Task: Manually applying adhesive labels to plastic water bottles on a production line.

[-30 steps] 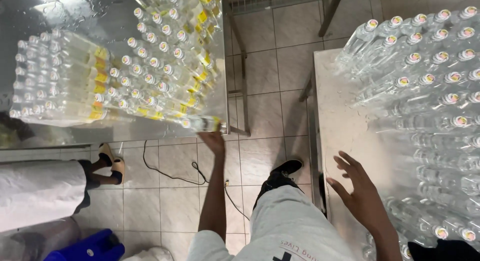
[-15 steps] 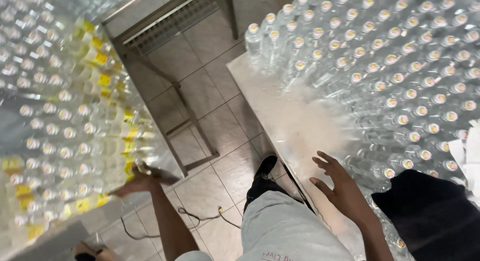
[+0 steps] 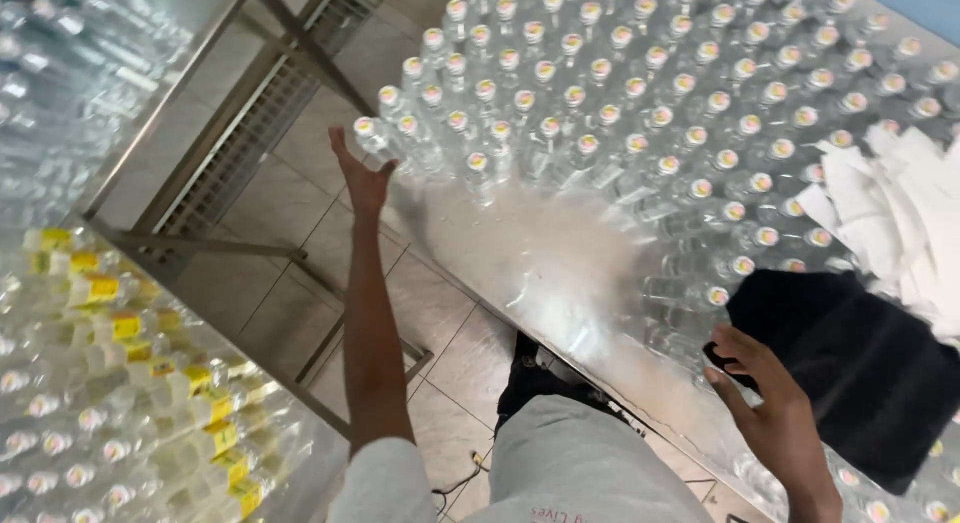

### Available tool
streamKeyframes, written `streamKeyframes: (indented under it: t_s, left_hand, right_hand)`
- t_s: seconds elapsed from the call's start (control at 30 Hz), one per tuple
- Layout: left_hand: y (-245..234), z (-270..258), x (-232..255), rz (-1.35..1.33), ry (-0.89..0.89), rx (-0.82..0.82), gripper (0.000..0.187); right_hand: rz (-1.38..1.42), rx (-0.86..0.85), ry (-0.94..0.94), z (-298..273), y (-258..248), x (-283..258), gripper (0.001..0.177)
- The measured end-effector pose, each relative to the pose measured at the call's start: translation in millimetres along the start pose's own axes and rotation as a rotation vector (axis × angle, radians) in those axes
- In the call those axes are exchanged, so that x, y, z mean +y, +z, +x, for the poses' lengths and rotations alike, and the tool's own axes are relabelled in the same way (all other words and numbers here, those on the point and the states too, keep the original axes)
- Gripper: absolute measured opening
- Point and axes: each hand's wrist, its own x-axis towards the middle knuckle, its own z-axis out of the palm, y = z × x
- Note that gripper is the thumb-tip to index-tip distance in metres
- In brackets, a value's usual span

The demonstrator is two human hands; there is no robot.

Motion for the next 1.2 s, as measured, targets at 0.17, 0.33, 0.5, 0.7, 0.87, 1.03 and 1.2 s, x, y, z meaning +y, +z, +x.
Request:
streamKeyframes:
  t_s: [0.17,0.33,0.5,0.7,0.87,1.03,1.2]
  left_hand:
    - [28,20,-53,0.022,-0.038,-0.034,0.073]
    - [-11,-61,37,0.139,-0.031,0.187,0.081]
    - [17,-130,230,0.176,-0.080,0.013,0.081]
    - [98,-180,439,-0.326,-0.359,-0.506,0.059]
    - [170,-209,557,-0.176,-0.163,-0.989,0.062]
    - [231,-238,593,-0.088,-0.013,-1.183,0.069]
    - [267,-262,591,0.128,0.014,-1.160,0.104]
  right_hand:
    - [0.102,0.259,0.106,-47,-16,20,0.041]
    - [0.071,0.476,0.254,-80,-32,33,0.037]
    - [-0.036,0.701,0.291,-116,-52,60,0.033]
    - [-0.493,0.759,0.490,-188,-59,175,0.033]
    - [-0.612,0.670,0.624,-221,-54,213,0.067]
    - [-0.587,0.674,0.616,-238,-54,234,0.065]
    - [-0.439,0.799,0.485,-254,-63,239,0.037]
